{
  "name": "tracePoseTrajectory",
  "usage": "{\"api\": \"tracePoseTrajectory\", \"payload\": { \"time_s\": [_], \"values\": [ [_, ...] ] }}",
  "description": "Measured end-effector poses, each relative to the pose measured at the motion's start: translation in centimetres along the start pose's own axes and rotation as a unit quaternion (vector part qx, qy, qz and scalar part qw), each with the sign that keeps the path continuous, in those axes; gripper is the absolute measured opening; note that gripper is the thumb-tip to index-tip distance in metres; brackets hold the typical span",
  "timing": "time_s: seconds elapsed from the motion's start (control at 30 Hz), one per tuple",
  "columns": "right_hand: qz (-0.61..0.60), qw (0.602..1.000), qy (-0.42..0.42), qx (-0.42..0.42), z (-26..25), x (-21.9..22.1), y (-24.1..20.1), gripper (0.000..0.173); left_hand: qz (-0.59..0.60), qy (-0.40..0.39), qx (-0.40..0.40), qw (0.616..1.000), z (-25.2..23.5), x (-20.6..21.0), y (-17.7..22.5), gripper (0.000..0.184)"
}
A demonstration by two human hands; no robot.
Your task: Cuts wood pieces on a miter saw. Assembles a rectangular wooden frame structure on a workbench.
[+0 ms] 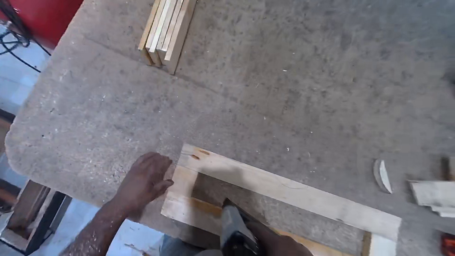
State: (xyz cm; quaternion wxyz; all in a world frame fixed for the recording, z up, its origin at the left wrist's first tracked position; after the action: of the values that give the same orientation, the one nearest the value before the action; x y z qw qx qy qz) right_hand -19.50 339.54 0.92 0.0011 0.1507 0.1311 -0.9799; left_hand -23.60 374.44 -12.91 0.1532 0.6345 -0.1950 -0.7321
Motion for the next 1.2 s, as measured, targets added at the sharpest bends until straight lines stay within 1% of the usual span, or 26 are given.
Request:
{"api": "tracePoseTrajectory", "payload": {
  "time_s": [0.1,0.2,0.23,0.3,0.4,0.47,0.5,0.57,0.63,0.73,0.77,0.87,1.0,1.1,1.2],
  "values": [
    [0.008,1.0,-0.024,0.014,-2.4,-1.0,-5.5,0.06,0.022,-0.068,0.032,0.997,-3.0,1.2,-1.7,0.087],
    [0.016,0.999,-0.037,0.004,-4.6,-1.2,-8.7,0.063,0.039,-0.116,0.052,0.991,-5.6,2.4,-2.0,0.111],
    [0.02,0.999,-0.045,0.005,-5.3,-1.3,-9.4,0.063,0.045,-0.128,0.057,0.989,-6.3,2.5,-2.1,0.116],
    [0.03,0.998,-0.056,0.005,-6.3,-1.2,-10.4,0.063,0.046,-0.136,0.073,0.987,-7.1,2.9,-2.2,0.118],
    [0.038,0.997,-0.071,0.012,-7.5,-1.2,-11.4,0.059,0.014,-0.133,0.091,0.987,-7.6,3.4,-1.9,0.116],
    [0.029,0.997,-0.075,0.014,-8.1,-1.6,-12.2,0.059,-0.001,-0.116,0.097,0.989,-7.7,3.6,-1.8,0.111],
    [0.022,0.997,-0.07,0.009,-8.3,-1.8,-12.5,0.059,0.004,-0.105,0.1,0.989,-7.7,3.6,-1.7,0.106],
    [0.01,0.998,-0.068,0.008,-8.9,-2.3,-13.2,0.062,0.016,-0.073,0.113,0.991,-7.6,3.6,-1.7,0.088],
    [0.006,0.998,-0.063,0.007,-9.6,-2.6,-13.4,0.064,0.017,-0.058,0.121,0.991,-7.5,3.6,-1.7,0.072],
    [0.012,0.997,-0.07,0.012,-10.7,-2.6,-13.4,0.066,0.005,-0.046,0.126,0.991,-7.5,3.7,-1.8,0.062],
    [0.013,0.997,-0.077,0.016,-10.9,-2.7,-13.4,0.067,0.004,-0.042,0.127,0.991,-7.5,3.7,-1.8,0.061],
    [0.008,0.996,-0.084,0.018,-11.1,-2.7,-13.5,0.065,0.004,-0.052,0.128,0.99,-7.5,3.6,-1.8,0.064],
    [0.008,0.997,-0.081,0.013,-11.0,-2.9,-13.7,0.062,-0.011,-0.042,0.14,0.989,-7.6,3.7,-1.8,0.057],
    [0.005,0.998,-0.067,0.013,-10.9,-2.8,-13.6,0.059,-0.013,-0.037,0.143,0.989,-7.6,3.9,-1.8,0.056],
    [0.007,0.995,-0.092,0.043,-11.0,-2.9,-13.7,0.053,-0.01,-0.037,0.141,0.989,-7.6,3.8,-1.8,0.058]
  ]
}}
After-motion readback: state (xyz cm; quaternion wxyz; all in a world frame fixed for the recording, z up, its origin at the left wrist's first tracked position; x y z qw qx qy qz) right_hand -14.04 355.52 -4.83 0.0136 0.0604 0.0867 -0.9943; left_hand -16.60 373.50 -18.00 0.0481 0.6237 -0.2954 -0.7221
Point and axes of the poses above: each hand's wrist, its own z-axis away from the middle knuckle, its own x-axis out of the palm, y = z × x, the point moved 3 cm from there along -z, towards the middle knuckle, and after that the axes turned 1 degree about y, right-handed, at the moved point
